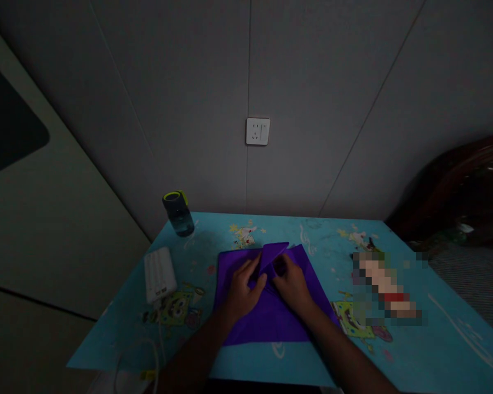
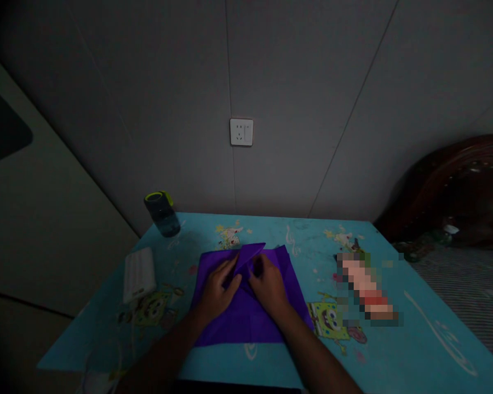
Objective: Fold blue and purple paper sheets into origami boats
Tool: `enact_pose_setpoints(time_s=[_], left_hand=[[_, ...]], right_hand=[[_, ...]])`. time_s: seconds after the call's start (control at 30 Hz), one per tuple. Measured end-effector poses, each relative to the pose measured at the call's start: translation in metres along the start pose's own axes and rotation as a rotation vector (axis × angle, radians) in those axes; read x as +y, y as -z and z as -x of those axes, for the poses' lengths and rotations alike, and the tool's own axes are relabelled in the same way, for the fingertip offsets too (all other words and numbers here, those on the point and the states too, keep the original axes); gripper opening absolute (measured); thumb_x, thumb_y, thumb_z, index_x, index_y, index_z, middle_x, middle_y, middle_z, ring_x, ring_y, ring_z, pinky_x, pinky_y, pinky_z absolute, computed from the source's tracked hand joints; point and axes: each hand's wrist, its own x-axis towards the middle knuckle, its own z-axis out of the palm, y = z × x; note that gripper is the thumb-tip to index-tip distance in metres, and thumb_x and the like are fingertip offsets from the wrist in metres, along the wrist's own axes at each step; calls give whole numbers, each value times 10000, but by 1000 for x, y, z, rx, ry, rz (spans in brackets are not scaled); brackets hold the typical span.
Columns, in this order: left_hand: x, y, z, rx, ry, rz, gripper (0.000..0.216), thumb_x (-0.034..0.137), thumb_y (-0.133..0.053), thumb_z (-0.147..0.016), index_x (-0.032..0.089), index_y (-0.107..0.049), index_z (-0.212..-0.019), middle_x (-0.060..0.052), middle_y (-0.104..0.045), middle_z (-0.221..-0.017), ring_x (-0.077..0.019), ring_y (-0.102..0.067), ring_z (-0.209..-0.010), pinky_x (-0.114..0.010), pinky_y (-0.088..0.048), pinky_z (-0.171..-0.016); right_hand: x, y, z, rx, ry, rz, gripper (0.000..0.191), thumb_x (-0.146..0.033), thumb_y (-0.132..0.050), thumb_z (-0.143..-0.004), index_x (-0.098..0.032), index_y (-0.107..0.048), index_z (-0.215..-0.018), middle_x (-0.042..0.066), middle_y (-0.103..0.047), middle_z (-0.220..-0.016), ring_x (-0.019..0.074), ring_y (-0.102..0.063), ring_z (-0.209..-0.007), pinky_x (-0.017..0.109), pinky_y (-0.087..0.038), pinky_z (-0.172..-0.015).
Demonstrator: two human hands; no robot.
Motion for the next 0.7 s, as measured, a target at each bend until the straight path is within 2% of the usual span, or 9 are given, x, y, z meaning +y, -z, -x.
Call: enact_pose_setpoints(time_s=[0.13, 0.3, 0.43, 0.53, 0.63, 0.7], left_hand=[[-5, -1, -1, 83, 136, 142, 394, 353, -469, -933, 189, -624, -1256, -100, -670, -1255, -251, -605, -1181, -412, -435, -1062], [-9, -2, -3, 150, 281, 337, 397, 428, -492, -923, 191, -621, -1214, -94, -691, -1195, -241, -643, -1097, -377, -497, -969], [-10, -4, -3, 154, 313, 433, 374, 445, -542, -896, 192, -629, -1158, -80, -700, -1138, -230, -653, -1066, -356, -505, -945], [-13, -6, -3, 132, 364, 520, 368, 472, -599, -858, 182, -646, -1080, -69, -713, -1046, -218, -681, -948, -340, -542, -853], [-15, -7, -2, 90, 412, 627, 379, 500, -631, -831, 174, -652, -1023, -47, -714, -927, -195, -691, -808, -319, -562, -749], [-16, -6, -1, 68, 419, 630, 376, 508, -636, -825, 173, -662, -993, -30, -706, -858, -181, -680, -753, -300, -553, -710]], right_hand=[[1, 4, 0, 60, -30, -95, 252, -295, -529, -811, -172, -659, -990, 71, -728, -908, 220, -670, -805, 334, -525, -750], [8, 6, -3, 64, -60, -215, 356, -292, -509, -788, -145, -665, -1072, 87, -733, -913, 228, -672, -823, 329, -535, -734], [5, 11, -7, 36, -117, -289, 280, -313, -496, -780, -147, -678, -912, 46, -696, -741, 200, -634, -689, 271, -495, -591], [0, 17, -7, 40, -161, -323, 195, -332, -516, -764, -173, -617, -711, -13, -598, -594, 146, -529, -538, 226, -397, -481], [-3, 19, -6, 56, -165, -340, 217, -352, -543, -758, -189, -551, -616, -40, -533, -545, 116, -451, -487, 214, -340, -454], [-1, 18, -6, 44, -162, -347, 244, -386, -560, -767, -184, -570, -630, -31, -557, -564, 120, -464, -497, 218, -353, -462]])
